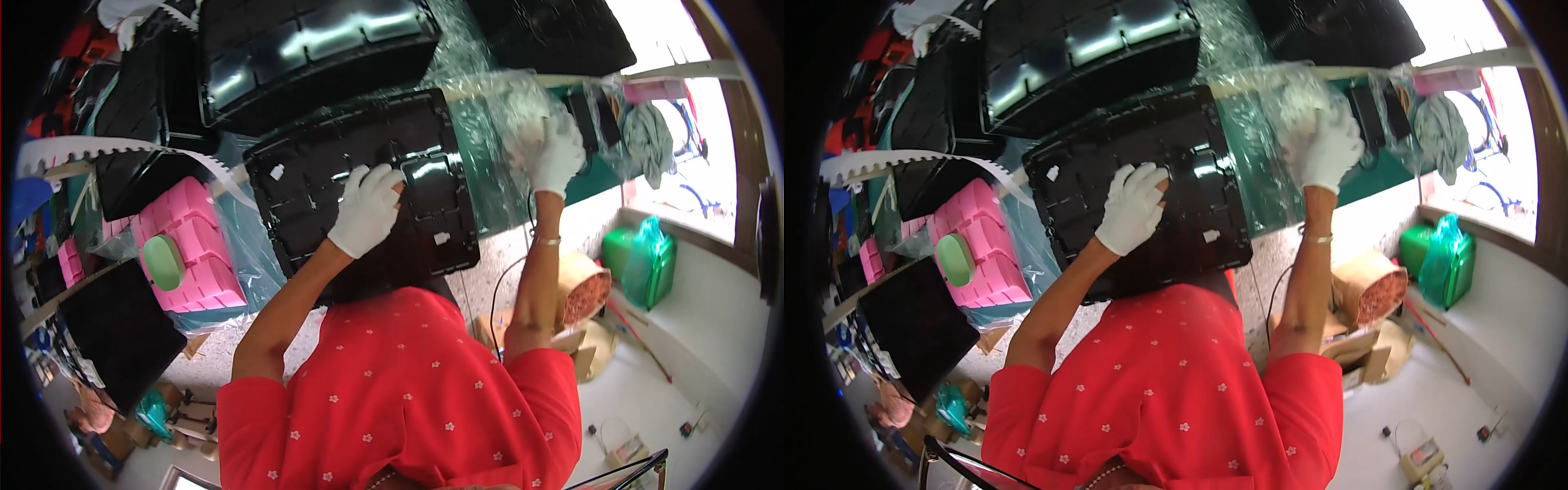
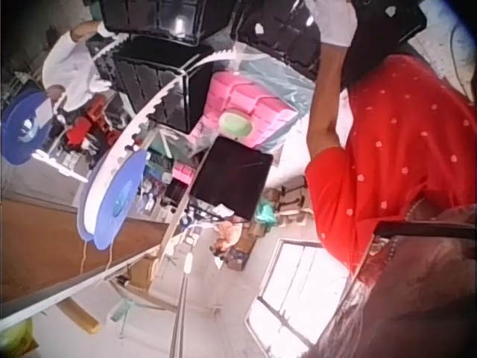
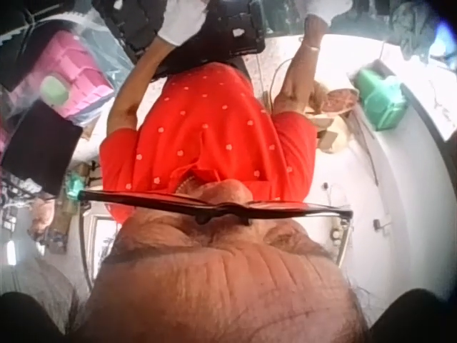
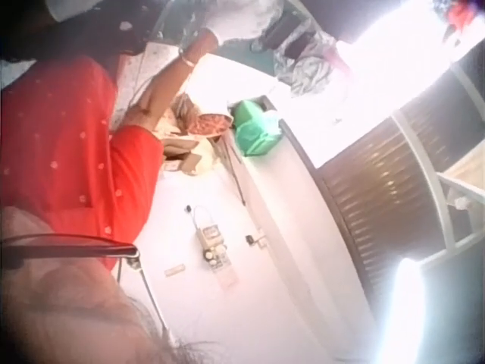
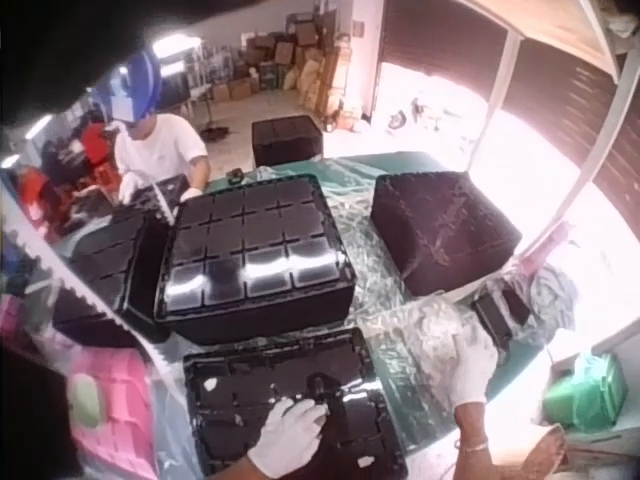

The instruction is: The person assembles black plastic trays by inserting pink foam liners into slots and securing them by hand.

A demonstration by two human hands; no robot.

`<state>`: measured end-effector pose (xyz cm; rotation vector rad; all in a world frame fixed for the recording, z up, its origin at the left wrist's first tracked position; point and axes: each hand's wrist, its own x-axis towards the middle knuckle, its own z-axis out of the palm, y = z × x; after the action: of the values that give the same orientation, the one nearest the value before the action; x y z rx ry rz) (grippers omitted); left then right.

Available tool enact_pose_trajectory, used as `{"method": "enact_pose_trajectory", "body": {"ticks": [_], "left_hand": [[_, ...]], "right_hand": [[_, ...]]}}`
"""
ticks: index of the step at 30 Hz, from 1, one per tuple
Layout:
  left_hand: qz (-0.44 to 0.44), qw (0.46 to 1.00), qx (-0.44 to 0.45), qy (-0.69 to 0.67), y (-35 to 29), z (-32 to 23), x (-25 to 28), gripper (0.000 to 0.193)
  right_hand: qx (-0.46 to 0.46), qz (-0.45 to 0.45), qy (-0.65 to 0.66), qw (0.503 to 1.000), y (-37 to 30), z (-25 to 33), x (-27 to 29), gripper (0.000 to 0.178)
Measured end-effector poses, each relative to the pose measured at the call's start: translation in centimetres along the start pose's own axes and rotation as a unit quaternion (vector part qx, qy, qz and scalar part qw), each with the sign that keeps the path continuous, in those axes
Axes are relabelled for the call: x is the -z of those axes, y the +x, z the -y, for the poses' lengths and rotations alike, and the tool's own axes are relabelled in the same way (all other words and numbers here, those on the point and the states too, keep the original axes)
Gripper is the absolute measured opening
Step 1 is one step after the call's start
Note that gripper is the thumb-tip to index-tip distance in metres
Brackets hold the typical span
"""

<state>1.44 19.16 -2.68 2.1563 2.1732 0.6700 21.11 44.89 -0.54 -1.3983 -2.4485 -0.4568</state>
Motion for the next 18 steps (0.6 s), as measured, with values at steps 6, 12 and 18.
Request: {"method": "enact_pose_trajectory", "body": {"ticks": [6,12,18], "left_hand": [[0.065,0.983,-0.090,-0.147,-2.1,-5.1,-2.6,0.019],[0.127,0.984,-0.080,-0.093,-2.9,-6.4,-3.1,0.040],[0.151,0.982,-0.095,-0.059,-2.9,-6.7,-3.0,0.040]], "right_hand": [[0.064,0.114,0.417,0.899,-13.3,4.8,4.2,0.021],[0.031,0.172,0.307,0.936,-18.8,5.9,5.4,0.026],[-0.019,0.161,0.329,0.930,-19.7,6.9,4.1,0.023]]}}
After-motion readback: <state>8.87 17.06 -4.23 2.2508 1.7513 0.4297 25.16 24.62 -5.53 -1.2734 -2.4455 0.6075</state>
